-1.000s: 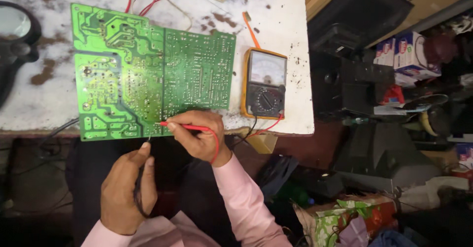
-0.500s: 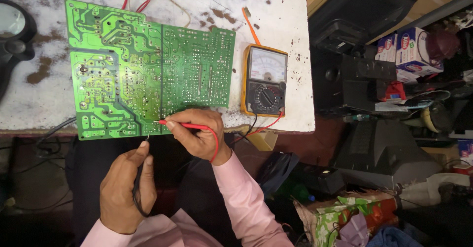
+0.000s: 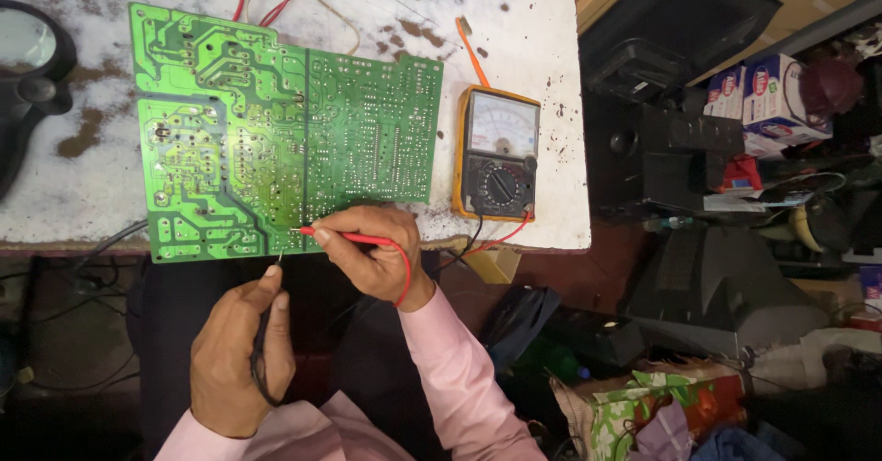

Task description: The person uses a multimeter to test points on a green circuit board. They hold the black probe on one spot and move the red probe across multiple test points while observing the meter. The board remains on the workbench throughout.

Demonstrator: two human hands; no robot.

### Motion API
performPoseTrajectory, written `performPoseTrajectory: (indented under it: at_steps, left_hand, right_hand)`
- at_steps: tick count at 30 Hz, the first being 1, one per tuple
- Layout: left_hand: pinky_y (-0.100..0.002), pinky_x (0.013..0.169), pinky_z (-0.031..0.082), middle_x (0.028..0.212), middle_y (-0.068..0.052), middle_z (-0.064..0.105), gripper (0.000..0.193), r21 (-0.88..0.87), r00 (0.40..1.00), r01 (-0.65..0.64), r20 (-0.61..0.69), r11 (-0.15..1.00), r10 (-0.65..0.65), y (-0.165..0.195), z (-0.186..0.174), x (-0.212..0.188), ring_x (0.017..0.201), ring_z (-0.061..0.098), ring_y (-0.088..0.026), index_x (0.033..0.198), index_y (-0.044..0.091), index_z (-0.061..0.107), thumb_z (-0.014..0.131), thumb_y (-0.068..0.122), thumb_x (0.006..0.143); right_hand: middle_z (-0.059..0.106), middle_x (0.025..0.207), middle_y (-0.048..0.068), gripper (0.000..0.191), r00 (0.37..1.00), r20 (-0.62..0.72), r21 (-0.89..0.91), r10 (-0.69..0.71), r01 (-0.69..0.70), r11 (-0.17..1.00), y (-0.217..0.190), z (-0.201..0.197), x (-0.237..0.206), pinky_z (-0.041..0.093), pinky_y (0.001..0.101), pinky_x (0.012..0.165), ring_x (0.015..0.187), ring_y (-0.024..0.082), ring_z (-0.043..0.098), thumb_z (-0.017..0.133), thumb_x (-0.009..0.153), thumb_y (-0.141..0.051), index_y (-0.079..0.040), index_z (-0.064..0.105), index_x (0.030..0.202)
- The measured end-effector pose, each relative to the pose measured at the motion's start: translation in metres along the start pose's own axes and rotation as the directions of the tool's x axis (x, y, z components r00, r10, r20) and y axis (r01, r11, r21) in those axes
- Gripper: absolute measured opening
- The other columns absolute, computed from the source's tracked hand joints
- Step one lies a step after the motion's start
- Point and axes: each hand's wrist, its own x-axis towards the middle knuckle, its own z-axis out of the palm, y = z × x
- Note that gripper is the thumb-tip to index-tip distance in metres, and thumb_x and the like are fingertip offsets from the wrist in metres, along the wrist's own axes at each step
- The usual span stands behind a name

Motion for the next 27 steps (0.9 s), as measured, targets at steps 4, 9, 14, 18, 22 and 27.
performPoseTrajectory:
  at_steps: [4,9,14,18,22,27]
  left_hand:
    - [-0.04,0.082,0.056,0.104,-0.022,0.07,0.024,-0.006,0.999,-0.03,-0.027,1.0,0.029,0.002,0.0,0.003,0.093,0.071,-0.037,0.116,-0.005,0.064,0.065,-0.007,0.092]
    - [-0.039,0.077,0.056,0.1,-0.021,0.068,0.028,-0.038,0.998,-0.062,-0.023,0.997,0.061,0.002,-0.007,0.005,0.089,0.07,-0.036,0.119,-0.007,0.064,0.066,-0.01,0.091]
    - [-0.039,0.074,0.054,0.097,-0.02,0.067,0.03,-0.048,0.996,-0.083,-0.018,0.995,0.082,0.001,-0.01,0.009,0.083,0.068,-0.035,0.12,-0.008,0.062,0.067,-0.011,0.091]
    - [-0.038,0.072,0.054,0.095,-0.02,0.066,0.031,-0.05,0.996,-0.086,-0.018,0.995,0.085,0.002,-0.01,0.011,0.081,0.067,-0.034,0.121,-0.008,0.062,0.067,-0.012,0.09]
    - [-0.038,0.071,0.053,0.095,-0.02,0.066,0.03,-0.052,0.996,-0.093,-0.023,0.994,0.092,0.001,-0.01,0.011,0.08,0.067,-0.033,0.12,-0.008,0.062,0.067,-0.012,0.091]
    - [-0.037,0.071,0.053,0.095,-0.02,0.066,0.029,-0.051,0.996,-0.092,-0.021,0.994,0.091,0.001,-0.01,0.01,0.08,0.067,-0.033,0.12,-0.008,0.063,0.067,-0.011,0.091]
  right_hand:
    - [0.072,0.081,0.007,0.006,0.997,0.012,0.044,0.07,-0.071,0.997,0.001,0.002,-0.002,0.054,0.027,0.061,0.067,0.013,0.07,0.071,0.098,-0.007,-0.002,0.074,0.099]
    - [0.073,0.08,0.006,0.005,0.998,-0.014,0.0,0.068,-0.068,0.998,0.003,0.007,-0.004,0.053,0.0256,0.059,0.065,0.012,0.07,0.07,0.097,-0.005,-0.002,0.074,0.099]
    - [0.072,0.077,0.006,0.005,0.998,-0.001,-0.017,0.06,-0.06,0.998,0.002,0.007,-0.002,0.053,0.0252,0.059,0.064,0.012,0.069,0.07,0.098,-0.005,-0.002,0.072,0.101]
    - [0.072,0.076,0.007,0.005,0.999,-0.001,-0.006,0.055,-0.055,0.998,0.002,0.006,-0.001,0.052,0.025,0.058,0.064,0.012,0.069,0.07,0.098,-0.005,-0.001,0.072,0.101]
    - [0.072,0.076,0.007,0.005,0.998,-0.006,0.003,0.062,-0.062,0.998,0.002,0.007,-0.002,0.052,0.0248,0.058,0.063,0.011,0.069,0.069,0.098,-0.005,-0.001,0.072,0.1]
    - [0.072,0.078,0.008,0.005,0.996,-0.046,0.061,0.072,-0.069,0.996,0.003,0.008,-0.006,0.054,0.0253,0.06,0.066,0.012,0.069,0.068,0.099,-0.004,0.0,0.071,0.101]
